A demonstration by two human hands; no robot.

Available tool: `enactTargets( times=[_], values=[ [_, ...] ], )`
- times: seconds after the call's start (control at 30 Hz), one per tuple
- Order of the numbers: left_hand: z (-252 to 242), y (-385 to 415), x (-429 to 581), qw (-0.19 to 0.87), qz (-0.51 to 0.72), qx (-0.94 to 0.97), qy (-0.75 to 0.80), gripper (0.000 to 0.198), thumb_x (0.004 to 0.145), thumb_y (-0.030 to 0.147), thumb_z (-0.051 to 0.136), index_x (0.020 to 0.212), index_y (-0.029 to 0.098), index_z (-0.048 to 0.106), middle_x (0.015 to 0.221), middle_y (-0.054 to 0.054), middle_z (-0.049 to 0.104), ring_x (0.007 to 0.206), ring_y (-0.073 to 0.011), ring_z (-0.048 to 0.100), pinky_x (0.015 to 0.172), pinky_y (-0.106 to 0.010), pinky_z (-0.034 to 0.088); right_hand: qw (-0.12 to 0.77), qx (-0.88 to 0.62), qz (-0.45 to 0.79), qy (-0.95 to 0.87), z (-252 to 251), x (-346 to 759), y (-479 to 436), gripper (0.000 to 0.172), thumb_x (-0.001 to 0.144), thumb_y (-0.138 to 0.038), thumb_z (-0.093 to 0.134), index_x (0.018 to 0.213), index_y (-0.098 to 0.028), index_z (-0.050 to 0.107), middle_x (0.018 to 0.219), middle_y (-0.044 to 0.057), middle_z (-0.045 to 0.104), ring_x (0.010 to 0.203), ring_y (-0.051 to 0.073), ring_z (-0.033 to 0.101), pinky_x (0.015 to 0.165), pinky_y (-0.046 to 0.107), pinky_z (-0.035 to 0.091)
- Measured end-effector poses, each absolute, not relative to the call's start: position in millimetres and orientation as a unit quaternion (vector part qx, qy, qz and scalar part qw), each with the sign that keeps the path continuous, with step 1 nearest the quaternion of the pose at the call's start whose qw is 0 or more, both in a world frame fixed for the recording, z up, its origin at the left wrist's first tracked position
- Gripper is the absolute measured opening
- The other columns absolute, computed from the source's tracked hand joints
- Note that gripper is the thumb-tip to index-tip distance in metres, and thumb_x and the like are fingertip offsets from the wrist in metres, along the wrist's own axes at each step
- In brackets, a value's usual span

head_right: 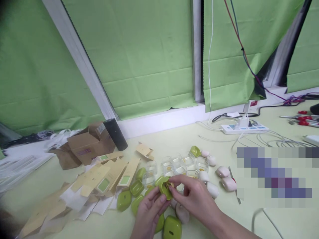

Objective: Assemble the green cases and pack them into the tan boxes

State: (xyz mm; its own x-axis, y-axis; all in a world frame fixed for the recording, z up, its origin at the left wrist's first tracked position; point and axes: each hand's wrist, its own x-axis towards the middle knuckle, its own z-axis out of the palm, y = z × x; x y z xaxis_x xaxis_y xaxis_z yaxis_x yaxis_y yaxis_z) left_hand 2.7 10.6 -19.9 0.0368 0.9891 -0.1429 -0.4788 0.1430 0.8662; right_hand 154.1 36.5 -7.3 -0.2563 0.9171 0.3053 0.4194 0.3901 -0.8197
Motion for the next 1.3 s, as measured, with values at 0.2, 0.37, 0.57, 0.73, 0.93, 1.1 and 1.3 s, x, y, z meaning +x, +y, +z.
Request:
enactTargets(
  times=[0.2,0.37,0.57,0.73,0.93,1.1,1.3],
  values=[
    [-22,12,1,0.643,0.555,0.338,0.405,0.036,0.057,0.032,0.082,0.087,0.014,0.072,0.091,-0.011,0.073,0.090,-0.0239,0.067,0.083,-0.033,0.051,0.383,-0.448,0.295,-0.752,-2,153,36,0.016,0.082,-0.030,0.055,0.085,-0.026,0.071,0.074,-0.002,0.073,0.052,0.013,0.059,0.046,0.023,0.046],
    [-28,13,0,0.629,0.571,0.340,0.403,0.038,0.055,0.033,0.083,0.085,0.013,0.071,0.087,-0.011,0.073,0.095,-0.0268,0.065,0.086,-0.036,0.050,0.367,-0.454,0.280,-0.762,-2,152,35,0.016,0.079,-0.024,0.057,0.082,-0.026,0.072,0.071,-0.003,0.073,0.052,0.014,0.060,0.048,0.023,0.046],
    [-26,12,3,0.614,0.597,0.350,0.380,0.036,0.057,0.032,0.082,0.086,0.014,0.069,0.097,-0.012,0.072,0.098,-0.0255,0.064,0.091,-0.036,0.047,0.376,-0.466,0.264,-0.756,-6,152,33,0.016,0.083,-0.035,0.056,0.081,-0.026,0.069,0.070,-0.002,0.071,0.048,0.012,0.057,0.046,0.023,0.043],
    [-29,11,2,0.610,0.596,0.375,0.365,0.034,0.060,0.029,0.081,0.087,0.013,0.068,0.096,-0.012,0.072,0.097,-0.0252,0.064,0.089,-0.036,0.047,0.399,-0.466,0.242,-0.752,-8,151,33,0.019,0.084,-0.036,0.053,0.077,-0.024,0.066,0.064,-0.002,0.068,0.045,0.012,0.054,0.045,0.023,0.041],
    [-33,12,1,0.601,0.594,0.405,0.349,0.029,0.062,0.027,0.080,0.084,0.015,0.067,0.089,-0.009,0.072,0.092,-0.0216,0.064,0.088,-0.034,0.046,0.389,-0.459,0.240,-0.762,-10,149,31,0.018,0.084,-0.029,0.052,0.076,-0.023,0.067,0.066,-0.001,0.069,0.053,0.013,0.057,0.050,0.023,0.043],
    [-27,12,-3,0.655,0.560,0.362,0.354,0.033,0.065,0.036,0.077,0.089,0.014,0.069,0.096,-0.011,0.072,0.091,-0.0230,0.065,0.085,-0.035,0.049,0.417,-0.455,0.253,-0.745,-8,150,32,0.021,0.086,-0.030,0.049,0.078,-0.021,0.066,0.071,0.000,0.068,0.053,0.012,0.055,0.050,0.023,0.043],
    [-30,18,-12,0.655,0.536,0.358,0.394,0.029,0.059,0.032,0.082,0.079,0.013,0.071,0.084,-0.010,0.073,0.082,-0.0212,0.067,0.078,-0.032,0.052,0.382,-0.486,0.336,-0.711,-3,152,35,0.019,0.082,-0.032,0.053,0.074,-0.021,0.067,0.068,0.000,0.067,0.051,0.012,0.051,0.048,0.023,0.041]
  ],
)
